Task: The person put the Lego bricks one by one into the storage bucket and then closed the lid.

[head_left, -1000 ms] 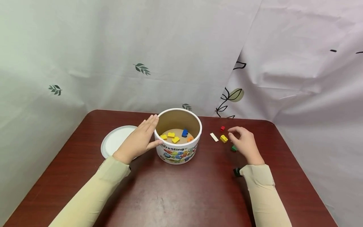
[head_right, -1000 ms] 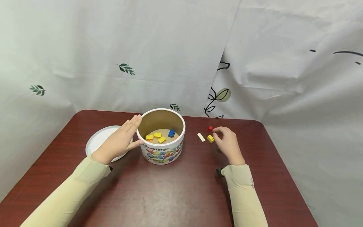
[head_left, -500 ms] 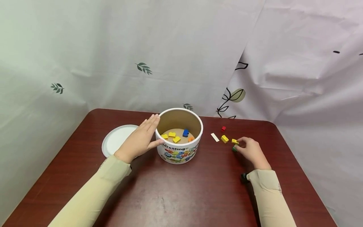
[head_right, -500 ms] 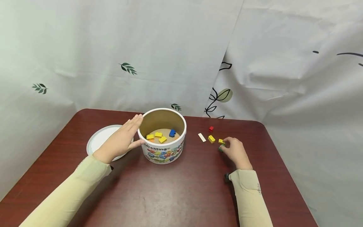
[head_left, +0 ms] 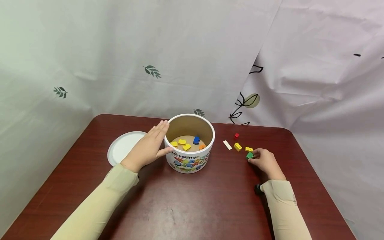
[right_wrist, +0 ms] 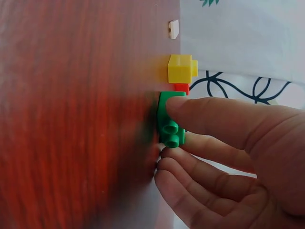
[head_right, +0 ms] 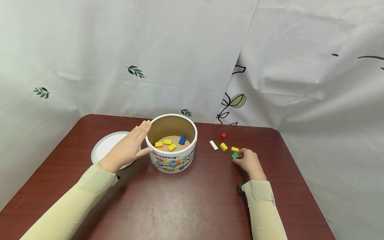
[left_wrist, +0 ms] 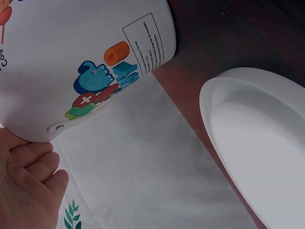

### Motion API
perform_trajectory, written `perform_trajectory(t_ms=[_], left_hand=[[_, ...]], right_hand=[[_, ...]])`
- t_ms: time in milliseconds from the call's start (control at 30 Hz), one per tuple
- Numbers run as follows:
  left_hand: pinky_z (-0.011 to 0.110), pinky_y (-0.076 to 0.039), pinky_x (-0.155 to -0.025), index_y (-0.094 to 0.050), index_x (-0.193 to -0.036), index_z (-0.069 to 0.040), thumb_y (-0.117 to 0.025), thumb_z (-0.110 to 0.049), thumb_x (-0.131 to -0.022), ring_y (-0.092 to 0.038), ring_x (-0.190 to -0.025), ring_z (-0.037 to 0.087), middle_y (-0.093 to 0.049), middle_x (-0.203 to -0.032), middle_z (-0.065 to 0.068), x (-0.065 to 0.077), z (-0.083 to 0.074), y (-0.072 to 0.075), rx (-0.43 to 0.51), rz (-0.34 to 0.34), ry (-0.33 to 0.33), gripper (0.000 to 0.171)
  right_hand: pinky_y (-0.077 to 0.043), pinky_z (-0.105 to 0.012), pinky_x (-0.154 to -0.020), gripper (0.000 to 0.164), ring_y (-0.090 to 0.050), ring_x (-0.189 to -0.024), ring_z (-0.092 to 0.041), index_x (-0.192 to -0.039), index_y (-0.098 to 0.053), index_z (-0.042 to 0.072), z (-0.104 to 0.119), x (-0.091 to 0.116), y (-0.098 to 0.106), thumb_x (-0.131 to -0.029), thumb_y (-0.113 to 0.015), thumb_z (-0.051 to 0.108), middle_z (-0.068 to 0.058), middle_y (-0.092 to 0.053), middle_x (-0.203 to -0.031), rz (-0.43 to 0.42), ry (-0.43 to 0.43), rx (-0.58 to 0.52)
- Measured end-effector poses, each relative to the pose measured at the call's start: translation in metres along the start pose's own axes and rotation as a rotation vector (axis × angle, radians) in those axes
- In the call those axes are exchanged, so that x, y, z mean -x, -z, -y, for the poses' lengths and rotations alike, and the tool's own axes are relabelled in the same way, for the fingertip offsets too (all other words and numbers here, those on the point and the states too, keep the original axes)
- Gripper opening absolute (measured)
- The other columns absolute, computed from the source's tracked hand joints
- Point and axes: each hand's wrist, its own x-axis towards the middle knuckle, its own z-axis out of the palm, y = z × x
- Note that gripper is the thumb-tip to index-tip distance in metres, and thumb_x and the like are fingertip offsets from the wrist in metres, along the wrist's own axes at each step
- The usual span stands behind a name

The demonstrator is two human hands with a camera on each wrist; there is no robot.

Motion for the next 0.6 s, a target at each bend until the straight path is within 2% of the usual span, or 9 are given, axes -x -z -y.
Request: perform_trajectory(t_ms=[600], left_hand=[[0.041,-0.014,-0.116,-0.024,-0.146,0.003,-0.051,-0.06,-0.088,-0.016,-0.141,0.029,-0.025,-0.152,0.017,0.0003,0.0004,-0.0004,0.004,-0.001,0.006,0.09]], right_hand=[[-0.054,-0.043,-0.075,0.034,-0.063,-0.088,-0.031,-0.107,-0.061,-0.007,0.0031,0.0,-0.002,-0.081,-0.072,0.013,-0.02,-0.065,-0.097,-0.027,-0.011,-0.009]])
